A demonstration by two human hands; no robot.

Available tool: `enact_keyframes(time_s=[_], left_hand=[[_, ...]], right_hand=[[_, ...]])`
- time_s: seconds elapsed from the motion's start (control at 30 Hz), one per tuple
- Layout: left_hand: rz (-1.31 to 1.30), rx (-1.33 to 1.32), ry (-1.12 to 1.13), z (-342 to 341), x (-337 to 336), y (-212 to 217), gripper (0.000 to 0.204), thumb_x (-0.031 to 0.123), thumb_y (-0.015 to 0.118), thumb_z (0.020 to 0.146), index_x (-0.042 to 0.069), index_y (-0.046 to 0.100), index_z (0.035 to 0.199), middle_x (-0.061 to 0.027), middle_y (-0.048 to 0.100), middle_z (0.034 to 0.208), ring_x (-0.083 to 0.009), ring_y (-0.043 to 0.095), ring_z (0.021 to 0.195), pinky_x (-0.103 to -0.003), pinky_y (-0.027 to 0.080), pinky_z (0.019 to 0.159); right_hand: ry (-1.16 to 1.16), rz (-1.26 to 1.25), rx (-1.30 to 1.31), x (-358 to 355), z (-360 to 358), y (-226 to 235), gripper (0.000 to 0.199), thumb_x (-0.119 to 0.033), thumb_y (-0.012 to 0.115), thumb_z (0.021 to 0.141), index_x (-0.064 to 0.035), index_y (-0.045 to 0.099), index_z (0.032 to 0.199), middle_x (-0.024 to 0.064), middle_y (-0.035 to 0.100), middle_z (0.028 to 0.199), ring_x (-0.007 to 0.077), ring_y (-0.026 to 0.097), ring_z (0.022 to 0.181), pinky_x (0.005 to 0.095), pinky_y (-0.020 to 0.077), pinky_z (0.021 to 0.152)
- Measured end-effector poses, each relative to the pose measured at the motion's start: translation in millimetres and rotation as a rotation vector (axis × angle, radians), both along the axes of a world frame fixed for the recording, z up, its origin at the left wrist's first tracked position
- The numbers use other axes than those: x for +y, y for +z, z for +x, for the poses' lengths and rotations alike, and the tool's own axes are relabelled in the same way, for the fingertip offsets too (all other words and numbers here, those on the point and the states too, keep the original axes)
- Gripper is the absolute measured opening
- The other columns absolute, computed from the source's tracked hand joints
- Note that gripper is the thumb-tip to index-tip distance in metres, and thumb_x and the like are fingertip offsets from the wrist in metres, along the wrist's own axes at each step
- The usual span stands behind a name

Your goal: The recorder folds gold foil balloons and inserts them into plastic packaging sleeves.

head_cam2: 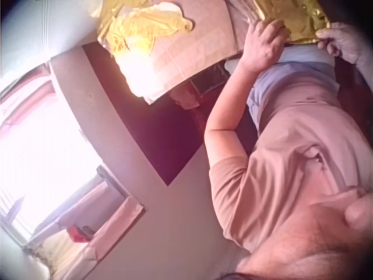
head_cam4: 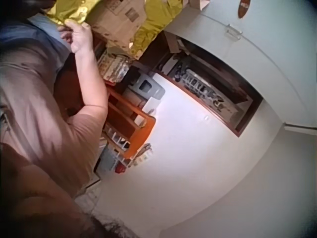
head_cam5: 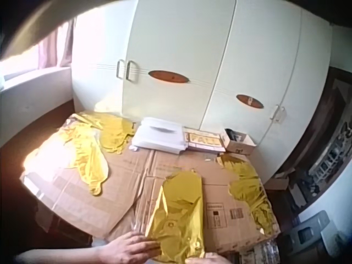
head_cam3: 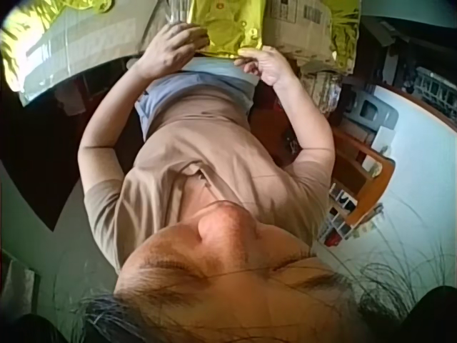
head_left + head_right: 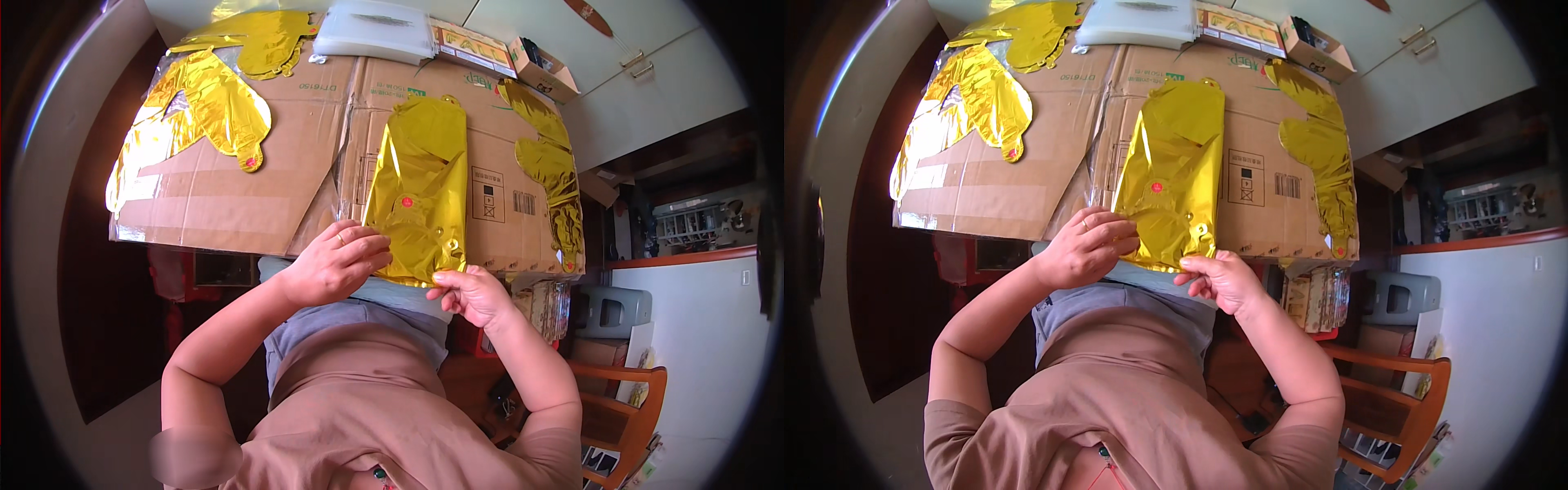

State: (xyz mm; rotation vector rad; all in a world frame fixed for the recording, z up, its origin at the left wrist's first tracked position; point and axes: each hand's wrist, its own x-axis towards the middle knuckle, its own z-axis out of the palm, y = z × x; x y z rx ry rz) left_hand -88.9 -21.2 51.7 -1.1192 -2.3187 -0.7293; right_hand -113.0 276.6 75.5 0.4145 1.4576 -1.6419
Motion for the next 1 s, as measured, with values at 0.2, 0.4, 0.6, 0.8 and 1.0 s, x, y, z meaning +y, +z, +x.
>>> enact_keyframes(time_s=[0.2,0.4,0.6,0.8,1.0], left_hand=[[-0.065,0.112,-0.035,4.1,-1.4,-7.0,0.031,0.007,0.069,0.078,0.004,0.070,0.110,-0.0108,0.068,0.117,-0.0261,0.066,0.113,-0.045,0.051,0.099],[-0.035,0.104,-0.008,8.4,-0.5,-13.0,0.027,0.008,0.068,0.080,0.004,0.071,0.106,-0.0096,0.070,0.111,-0.0258,0.069,0.109,-0.043,0.054,0.095],[-0.019,0.089,0.007,10.8,1.2,-14.4,0.025,0.006,0.068,0.080,0.004,0.071,0.105,-0.0093,0.071,0.110,-0.0247,0.070,0.109,-0.041,0.054,0.094],[-0.029,0.103,0.002,9.8,0.4,-14.3,0.024,0.006,0.068,0.080,0.005,0.071,0.104,-0.0088,0.071,0.109,-0.0238,0.070,0.108,-0.040,0.054,0.093],[-0.016,0.110,-0.012,8.9,1.6,-12.6,0.025,0.005,0.070,0.080,0.005,0.070,0.104,-0.0080,0.071,0.108,-0.0241,0.070,0.108,-0.039,0.054,0.093]], right_hand=[[-0.001,-0.078,-0.068,14.1,13.0,-9.6,0.016,-0.020,0.071,0.094,-0.0040,0.072,0.096,0.0136,0.076,0.083,0.0111,0.067,0.055,0.0203,0.0467,0.049],[0.196,-0.076,0.250,35.9,16.1,-8.1,0.037,-0.034,0.075,0.094,-0.0022,0.067,0.111,0.0114,0.074,0.096,0.0125,0.069,0.075,0.0228,0.0517,0.066],[0.499,0.734,1.579,59.6,19.5,-8.9,0.068,-0.014,0.088,0.067,-0.0051,0.056,0.126,0.0107,0.066,0.102,0.0294,0.064,0.092,0.0409,0.0501,0.086],[0.362,0.926,2.139,31.2,15.5,-30.3,0.056,-0.014,0.077,0.077,-0.0083,0.059,0.130,0.0101,0.060,0.116,0.0280,0.060,0.103,0.0429,0.0466,0.090],[0.435,0.823,2.222,10.8,-2.8,-34.5,0.023,-0.016,0.066,0.088,-0.0055,0.072,0.108,0.0061,0.065,0.103,0.0223,0.062,0.098,0.0392,0.0479,0.090]])
